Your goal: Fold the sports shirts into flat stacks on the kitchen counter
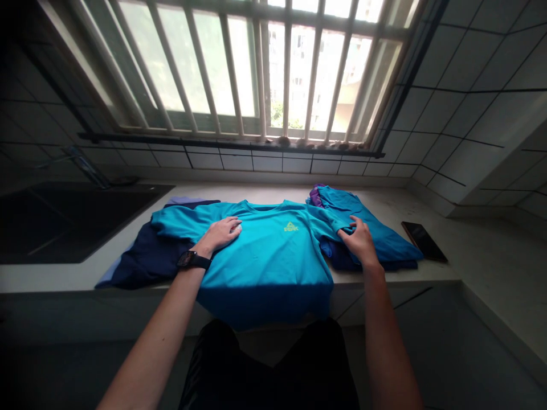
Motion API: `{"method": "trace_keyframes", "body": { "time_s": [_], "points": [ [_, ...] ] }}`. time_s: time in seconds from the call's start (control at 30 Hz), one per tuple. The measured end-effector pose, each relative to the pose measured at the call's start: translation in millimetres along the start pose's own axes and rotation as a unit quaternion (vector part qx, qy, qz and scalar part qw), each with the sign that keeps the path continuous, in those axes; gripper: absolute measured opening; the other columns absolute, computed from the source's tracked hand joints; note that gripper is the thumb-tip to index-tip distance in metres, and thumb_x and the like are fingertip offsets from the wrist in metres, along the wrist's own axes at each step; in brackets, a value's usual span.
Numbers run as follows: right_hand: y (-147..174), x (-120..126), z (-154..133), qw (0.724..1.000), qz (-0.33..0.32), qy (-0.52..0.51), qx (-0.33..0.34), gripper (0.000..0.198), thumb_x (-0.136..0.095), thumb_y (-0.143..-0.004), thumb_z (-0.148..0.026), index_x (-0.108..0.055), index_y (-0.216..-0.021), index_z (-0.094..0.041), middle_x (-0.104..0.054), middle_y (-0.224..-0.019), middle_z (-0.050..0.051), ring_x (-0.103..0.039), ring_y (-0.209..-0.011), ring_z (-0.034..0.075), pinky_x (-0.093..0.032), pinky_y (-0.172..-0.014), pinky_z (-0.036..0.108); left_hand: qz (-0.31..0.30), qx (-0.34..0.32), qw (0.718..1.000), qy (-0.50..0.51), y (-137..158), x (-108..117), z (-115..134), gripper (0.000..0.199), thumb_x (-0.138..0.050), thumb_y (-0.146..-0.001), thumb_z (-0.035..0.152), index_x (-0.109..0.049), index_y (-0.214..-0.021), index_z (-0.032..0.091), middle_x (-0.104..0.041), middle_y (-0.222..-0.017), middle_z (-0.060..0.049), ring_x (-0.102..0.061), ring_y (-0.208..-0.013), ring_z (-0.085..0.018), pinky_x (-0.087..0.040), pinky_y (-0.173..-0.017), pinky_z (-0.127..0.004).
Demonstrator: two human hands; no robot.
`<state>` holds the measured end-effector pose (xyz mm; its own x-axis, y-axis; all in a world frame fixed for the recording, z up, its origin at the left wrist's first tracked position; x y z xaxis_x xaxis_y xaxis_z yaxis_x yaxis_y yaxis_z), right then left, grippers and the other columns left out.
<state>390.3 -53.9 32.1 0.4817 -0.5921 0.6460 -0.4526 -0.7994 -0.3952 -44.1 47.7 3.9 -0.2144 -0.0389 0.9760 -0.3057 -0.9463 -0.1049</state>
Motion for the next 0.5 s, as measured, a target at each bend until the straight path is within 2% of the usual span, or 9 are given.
{"method": "trace_keyframes", "body": {
  "time_s": [0.07, 0.13, 0.2, 0.27, 0.4, 0.43, 0.5],
  "points": [
    [-5.8, -5.3, -2.7, 0.999, -0.023, 0.029, -0.013, 0.052, -0.070, -0.075, -0.037, -0.070, -0.122, -0.015, -0.074, -0.103, 0.012, -0.069, -0.098, 0.029, -0.054, -0.095, 0.043, -0.002, -0.002, 1.000, -0.006, 0.6, 0.8, 1.0, 0.050, -0.041, -0.102, 0.036, -0.064, -0.142, 0.018, -0.056, -0.156, -0.012, -0.051, -0.145, -0.027, -0.039, -0.121, -0.039],
    [-13.8, -4.2, -2.9, 0.999, 0.008, 0.035, -0.022, 0.037, -0.061, -0.081, -0.033, -0.075, -0.110, -0.014, -0.076, -0.101, 0.014, -0.070, -0.099, 0.031, -0.053, -0.095, 0.043, -0.004, -0.002, 1.000, -0.009, 1.0, 1.0, 1.0, 0.050, -0.041, -0.102, 0.036, -0.064, -0.142, 0.018, -0.055, -0.157, -0.012, -0.051, -0.145, -0.027, -0.040, -0.121, -0.039],
    [-23.0, 0.6, 1.3, 0.998, 0.058, 0.033, -0.022, 0.034, -0.052, -0.084, -0.027, -0.076, -0.103, -0.014, -0.077, -0.102, 0.017, -0.070, -0.101, 0.032, -0.052, -0.096, 0.043, -0.003, 0.000, 1.000, -0.009, 0.8, 0.6, 0.2, 0.049, -0.042, -0.102, 0.035, -0.064, -0.142, 0.018, -0.055, -0.157, -0.012, -0.052, -0.144, -0.027, -0.040, -0.120, -0.040],
    [-31.9, 5.9, 10.2, 0.995, 0.088, 0.033, -0.025, 0.038, -0.047, -0.083, -0.021, -0.075, -0.107, -0.014, -0.076, -0.102, 0.017, -0.069, -0.105, 0.031, -0.051, -0.099, 0.044, 0.002, -0.001, 1.000, -0.007, 0.1, 0.0, -0.9, 0.049, -0.043, -0.101, 0.035, -0.065, -0.141, 0.019, -0.056, -0.156, -0.011, -0.053, -0.143, -0.027, -0.041, -0.120, -0.039],
    [-37.8, 15.9, 24.4, 0.995, 0.071, 0.007, -0.069, 0.044, -0.046, -0.086, -0.022, -0.070, -0.122, -0.016, -0.075, -0.104, 0.015, -0.069, -0.103, 0.030, -0.053, -0.098, 0.045, 0.012, -0.002, 1.000, 0.008, -1.3, -1.0, -3.1, 0.047, -0.045, -0.100, 0.036, -0.067, -0.138, 0.021, -0.059, -0.153, -0.009, -0.053, -0.142, -0.026, -0.041, -0.119, -0.037],
    [-34.9, 19.5, 20.7, 0.995, 0.080, 0.000, -0.052, 0.044, -0.046, -0.089, -0.026, -0.069, -0.125, -0.017, -0.074, -0.111, 0.015, -0.069, -0.106, 0.030, -0.053, -0.098, 0.045, 0.014, -0.003, 1.000, 0.014, -1.5, -1.1, -3.4, 0.046, -0.045, -0.100, 0.035, -0.068, -0.138, 0.021, -0.059, -0.153, -0.010, -0.054, -0.142, -0.027, -0.042, -0.119, -0.037],
    [-22.8, 23.6, 2.3, 0.995, 0.087, -0.006, 0.044, 0.044, -0.045, -0.095, -0.034, -0.068, -0.129, -0.018, -0.070, -0.126, 0.017, -0.066, -0.116, 0.031, -0.051, -0.104, 0.047, 0.017, -0.004, 1.000, 0.023, -1.5, -1.2, -3.9, 0.045, -0.047, -0.099, 0.035, -0.069, -0.136, 0.020, -0.059, -0.153, -0.010, -0.055, -0.141, -0.028, -0.042, -0.119, -0.040]
  ]
}}
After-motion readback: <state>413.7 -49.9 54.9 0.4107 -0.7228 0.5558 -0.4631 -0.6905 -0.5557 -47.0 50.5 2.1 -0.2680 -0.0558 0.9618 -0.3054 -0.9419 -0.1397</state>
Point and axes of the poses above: each hand's wrist, its own y-axis away from the middle knuckle, its own x-axis out of the back of the hand, z = x × y, the point moved 4 cm from there along -y, towards the middle knuckle
